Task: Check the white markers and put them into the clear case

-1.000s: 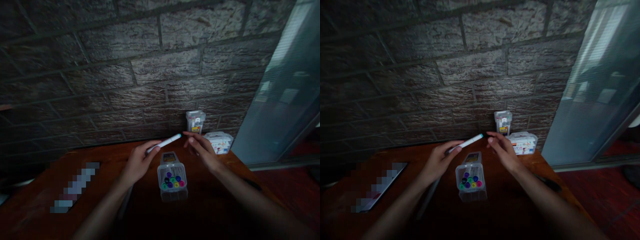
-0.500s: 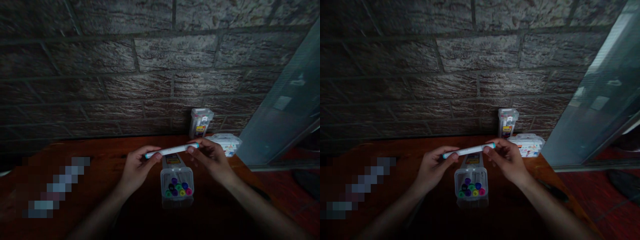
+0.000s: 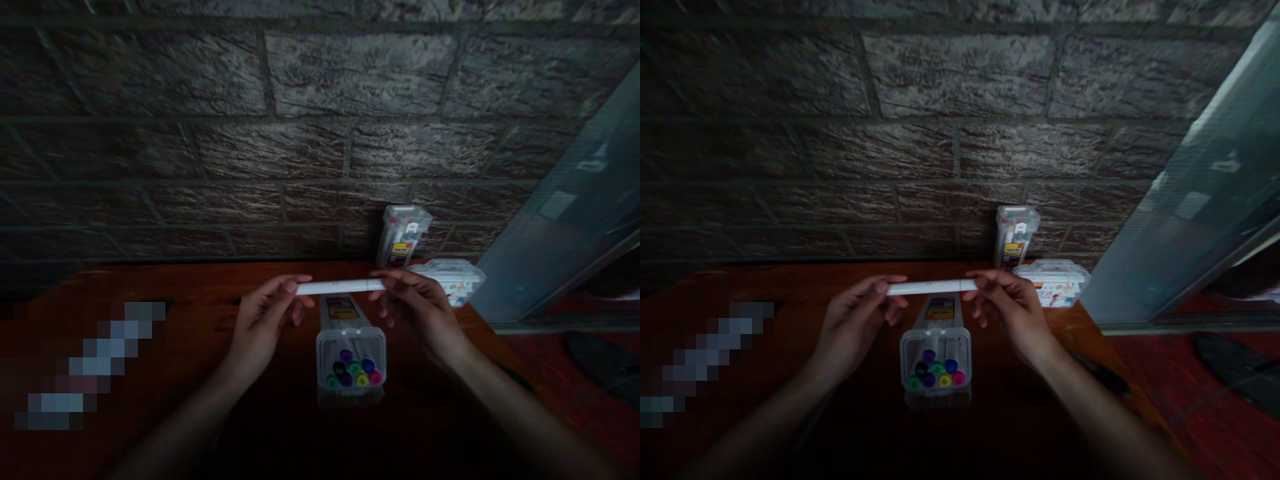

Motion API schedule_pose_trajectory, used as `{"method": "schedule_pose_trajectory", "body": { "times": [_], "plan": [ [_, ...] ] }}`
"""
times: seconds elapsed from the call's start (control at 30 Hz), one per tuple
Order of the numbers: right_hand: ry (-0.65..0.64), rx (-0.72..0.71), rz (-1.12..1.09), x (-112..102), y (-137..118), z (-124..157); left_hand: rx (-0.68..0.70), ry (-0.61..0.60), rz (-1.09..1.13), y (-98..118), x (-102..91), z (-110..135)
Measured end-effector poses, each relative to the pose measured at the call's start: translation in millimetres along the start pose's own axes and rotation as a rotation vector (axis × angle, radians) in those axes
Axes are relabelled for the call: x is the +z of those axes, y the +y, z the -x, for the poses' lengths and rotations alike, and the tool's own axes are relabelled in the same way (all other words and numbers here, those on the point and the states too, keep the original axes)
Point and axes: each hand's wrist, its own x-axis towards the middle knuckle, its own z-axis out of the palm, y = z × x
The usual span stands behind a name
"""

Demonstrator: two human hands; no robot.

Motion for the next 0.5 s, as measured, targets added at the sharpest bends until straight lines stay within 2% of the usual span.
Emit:
{"method": "schedule_pose_trajectory", "body": {
  "times": [0.3,0.5],
  "plan": [
    [-0.044,-0.056,0.155,-4.2,5.9,1.0,0.051,-0.009,-0.228,-0.6,-0.2,1.2],
    [-0.033,-0.062,0.134,-1.5,6.1,-0.5,0.13,0.012,-0.341,4.1,2.8,2.8]
  ]
}}
